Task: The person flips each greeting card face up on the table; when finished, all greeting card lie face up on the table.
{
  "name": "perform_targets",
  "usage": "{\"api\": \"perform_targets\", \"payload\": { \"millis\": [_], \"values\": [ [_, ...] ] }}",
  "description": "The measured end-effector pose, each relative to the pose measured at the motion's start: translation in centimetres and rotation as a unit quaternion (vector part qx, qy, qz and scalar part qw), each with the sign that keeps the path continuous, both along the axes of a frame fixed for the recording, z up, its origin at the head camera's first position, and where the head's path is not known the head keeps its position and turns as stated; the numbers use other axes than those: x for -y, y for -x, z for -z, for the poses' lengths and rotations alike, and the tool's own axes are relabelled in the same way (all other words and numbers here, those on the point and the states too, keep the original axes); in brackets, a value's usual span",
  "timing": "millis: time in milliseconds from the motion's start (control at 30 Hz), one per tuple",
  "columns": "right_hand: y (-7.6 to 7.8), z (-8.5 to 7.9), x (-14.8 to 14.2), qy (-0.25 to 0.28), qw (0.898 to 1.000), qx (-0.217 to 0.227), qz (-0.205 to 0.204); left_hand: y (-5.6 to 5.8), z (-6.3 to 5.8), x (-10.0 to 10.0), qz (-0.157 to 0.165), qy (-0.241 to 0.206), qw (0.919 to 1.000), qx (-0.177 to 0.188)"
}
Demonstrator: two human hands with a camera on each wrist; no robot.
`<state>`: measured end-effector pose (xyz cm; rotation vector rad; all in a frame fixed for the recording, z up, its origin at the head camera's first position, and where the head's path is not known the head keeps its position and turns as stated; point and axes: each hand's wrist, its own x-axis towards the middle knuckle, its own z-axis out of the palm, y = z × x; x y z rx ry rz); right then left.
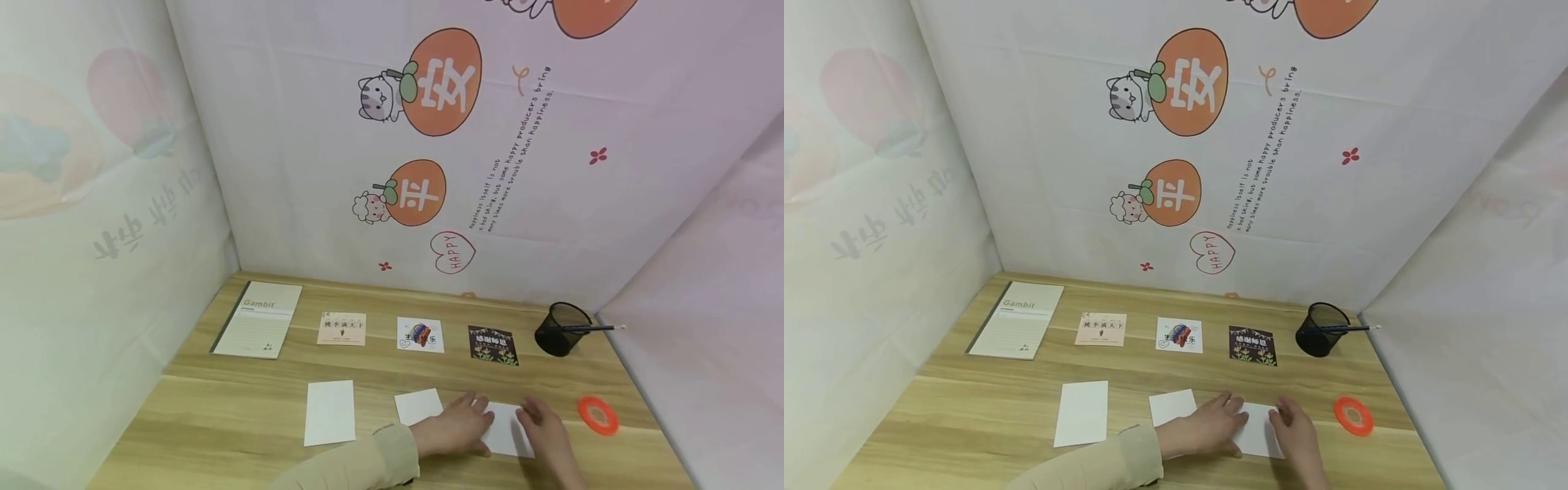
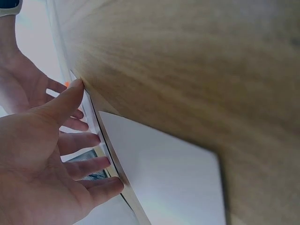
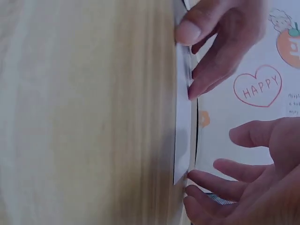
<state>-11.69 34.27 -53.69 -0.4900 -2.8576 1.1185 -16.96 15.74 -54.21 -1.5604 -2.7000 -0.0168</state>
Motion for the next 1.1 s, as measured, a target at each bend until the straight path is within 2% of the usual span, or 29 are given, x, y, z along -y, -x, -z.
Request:
{"api": "perform_targets", "payload": {
  "millis": [133,367,467,600,733,900,1100],
  "values": [
    [0.1,0.0,0.3,-0.024,1.000,0.005,0.000,0.1,0.0,0.0,-0.003,-0.001,1.0000,0.008],
    [0.2,-0.4,0.3,0.049,0.999,0.006,0.020,0.0,0.4,-0.1,-0.006,-0.002,1.0000,0.003],
    [0.2,-0.3,0.2,0.053,0.998,0.009,0.023,0.0,0.6,-0.2,-0.004,-0.002,1.0000,0.004],
    [0.4,0.1,0.1,-0.010,1.000,0.006,-0.011,0.0,0.8,-0.5,-0.005,-0.008,0.9998,0.017],
    [0.5,0.6,0.0,-0.082,0.995,-0.028,-0.057,-0.2,0.8,-1.0,-0.005,-0.007,0.9998,0.015],
    [0.5,0.7,-0.2,-0.106,0.990,-0.056,-0.073,-0.4,0.8,-1.7,-0.008,0.005,1.0000,-0.001],
    [0.9,0.1,-0.6,-0.118,0.989,-0.032,-0.086,-0.3,0.9,-2.1,-0.015,0.010,0.9998,0.002]
  ]
}}
